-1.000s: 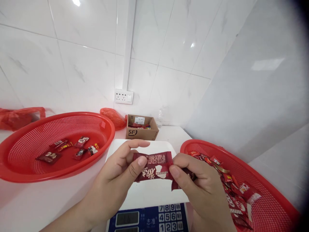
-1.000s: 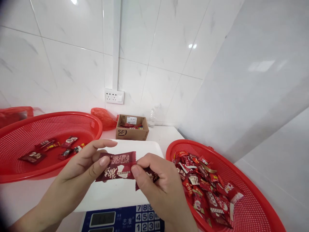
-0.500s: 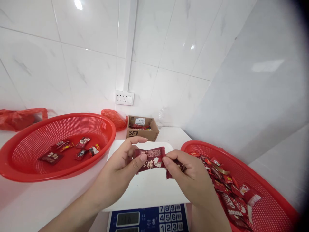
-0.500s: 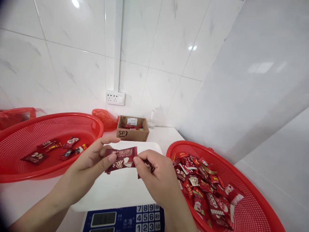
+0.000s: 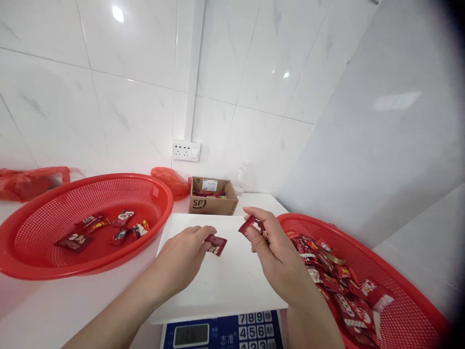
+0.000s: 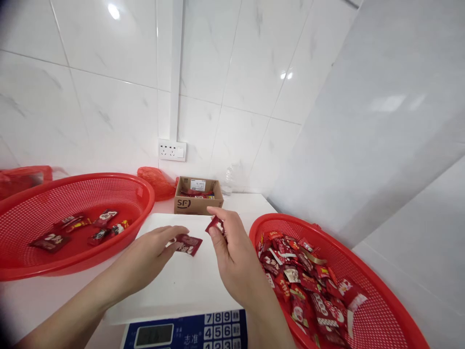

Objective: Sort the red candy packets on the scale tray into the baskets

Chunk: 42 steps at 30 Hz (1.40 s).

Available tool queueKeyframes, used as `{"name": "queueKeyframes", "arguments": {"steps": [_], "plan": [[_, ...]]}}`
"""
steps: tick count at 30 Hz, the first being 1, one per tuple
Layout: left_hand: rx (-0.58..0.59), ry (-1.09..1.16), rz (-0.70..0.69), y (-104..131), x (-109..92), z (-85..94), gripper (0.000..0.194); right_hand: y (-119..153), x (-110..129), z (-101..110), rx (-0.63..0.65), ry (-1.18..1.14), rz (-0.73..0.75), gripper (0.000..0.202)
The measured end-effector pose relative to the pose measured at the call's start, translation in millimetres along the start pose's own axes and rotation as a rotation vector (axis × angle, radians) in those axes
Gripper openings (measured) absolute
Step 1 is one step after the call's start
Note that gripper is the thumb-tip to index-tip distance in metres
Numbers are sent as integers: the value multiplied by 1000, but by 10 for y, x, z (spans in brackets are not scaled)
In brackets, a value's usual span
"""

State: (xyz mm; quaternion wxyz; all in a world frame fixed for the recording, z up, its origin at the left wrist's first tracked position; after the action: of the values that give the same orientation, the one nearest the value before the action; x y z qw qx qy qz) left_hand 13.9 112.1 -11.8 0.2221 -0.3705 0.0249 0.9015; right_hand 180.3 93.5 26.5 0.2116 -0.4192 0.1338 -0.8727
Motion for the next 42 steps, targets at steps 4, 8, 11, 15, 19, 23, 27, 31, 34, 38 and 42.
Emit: {"name": "queueKeyframes", "arguments": {"steps": [4, 8, 11, 15, 19, 23, 27, 31, 34, 38, 42], "plan": [[36, 41, -94, 36, -114, -7, 30, 42, 38, -45, 52, -92, -2, 34], [120, 338, -184, 131, -300, 11, 22, 91, 78, -130, 131, -249, -22, 40], [110, 442, -183, 166, -355, 35, 20, 122, 110, -166, 161, -309, -27, 43], [101, 538, -187, 175, -374, 39, 27, 159, 166, -188, 206, -323, -3, 49], [27, 556, -190, 215, -378, 103, 29, 183, 186, -145, 196, -283, -1, 42], [-24, 580, -198, 272, -385, 151, 29, 180, 192, -88, 175, -276, 13, 18], [-24, 624, -203, 295, -393, 145, 29, 175, 191, -46, 142, -314, 9, 25], [28, 631, -220, 306, -431, 104, 30, 194, 227, -109, 218, -331, -4, 24], [49, 610, -201, 304, -438, 82, 32, 202, 257, -170, 273, -325, 4, 22], [25, 641, -196, 291, -424, 108, 32, 188, 279, -163, 272, -288, 33, 21], [-31, 647, -188, 292, -388, 148, 32, 179, 311, -111, 240, -227, 54, 21]]}}
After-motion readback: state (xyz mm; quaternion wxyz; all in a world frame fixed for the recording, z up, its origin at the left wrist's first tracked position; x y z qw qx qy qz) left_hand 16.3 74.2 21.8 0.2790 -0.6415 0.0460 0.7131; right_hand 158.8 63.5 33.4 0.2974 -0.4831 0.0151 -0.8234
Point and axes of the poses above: each hand's wrist, its own y-axis away from the middle knuckle, its own z-axis out of the back of the hand, x = y × z, the point moved 7 cm from there along -y, towards the middle knuckle, and after that the axes turned 8 degrees about x, right-handed, at the moved point
